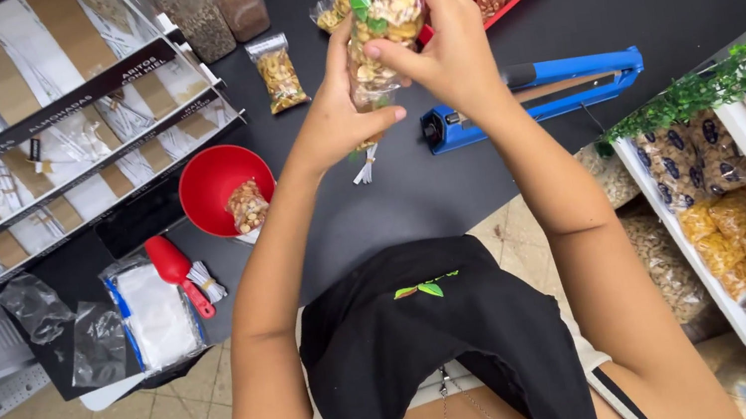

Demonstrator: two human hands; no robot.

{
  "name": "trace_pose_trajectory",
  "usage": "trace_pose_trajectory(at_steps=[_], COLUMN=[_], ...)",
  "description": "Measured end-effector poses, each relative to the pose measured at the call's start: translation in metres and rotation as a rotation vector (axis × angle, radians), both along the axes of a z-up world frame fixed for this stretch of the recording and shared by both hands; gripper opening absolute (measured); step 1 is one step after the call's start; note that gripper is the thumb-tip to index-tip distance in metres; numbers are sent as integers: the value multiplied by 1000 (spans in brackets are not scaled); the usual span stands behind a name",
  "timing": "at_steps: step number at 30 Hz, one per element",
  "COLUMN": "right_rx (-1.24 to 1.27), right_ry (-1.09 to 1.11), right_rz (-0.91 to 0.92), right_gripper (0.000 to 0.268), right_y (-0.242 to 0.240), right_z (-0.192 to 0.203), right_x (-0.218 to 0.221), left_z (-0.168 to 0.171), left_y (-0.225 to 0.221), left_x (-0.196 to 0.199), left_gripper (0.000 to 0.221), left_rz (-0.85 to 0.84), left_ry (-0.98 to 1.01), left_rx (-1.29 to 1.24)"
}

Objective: The person scoops mixed nuts from a red bowl into a clear plastic bag, folds the top, and seals it using a blue heat sealer. They then tie the sealed bag with a white twist tie and place it into a red tray.

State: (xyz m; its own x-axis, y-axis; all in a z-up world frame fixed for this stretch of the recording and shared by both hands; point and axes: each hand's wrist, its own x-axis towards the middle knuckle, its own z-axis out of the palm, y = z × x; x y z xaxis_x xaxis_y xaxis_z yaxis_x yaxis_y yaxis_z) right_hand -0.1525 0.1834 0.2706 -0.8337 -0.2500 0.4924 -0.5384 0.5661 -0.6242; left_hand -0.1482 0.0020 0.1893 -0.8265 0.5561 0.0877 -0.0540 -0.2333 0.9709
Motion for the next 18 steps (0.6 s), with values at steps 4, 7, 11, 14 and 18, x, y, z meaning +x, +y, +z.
trace_pose_trajectory(at_steps=[4,7,11,14,18], right_rx=[13,42,102,103,127], right_ry=[69,89,104,104,41], right_rz=[79,119,115,72,100], right_gripper=[50,53,52,52,60], right_y=[-4,-6,-10,-11,-15], right_z=[-2,3,8,4,8], right_x=[0,-2,-2,-5,4], left_z=[-17,-20,-17,-8,-3], left_y=[1,-3,-3,2,4], left_x=[-7,-12,-13,-10,-10], left_gripper=[88,92,87,90,103], left_rz=[176,112,173,199,201], left_ry=[199,197,261,223,239], left_rx=[-38,-6,-95,-140,-29])
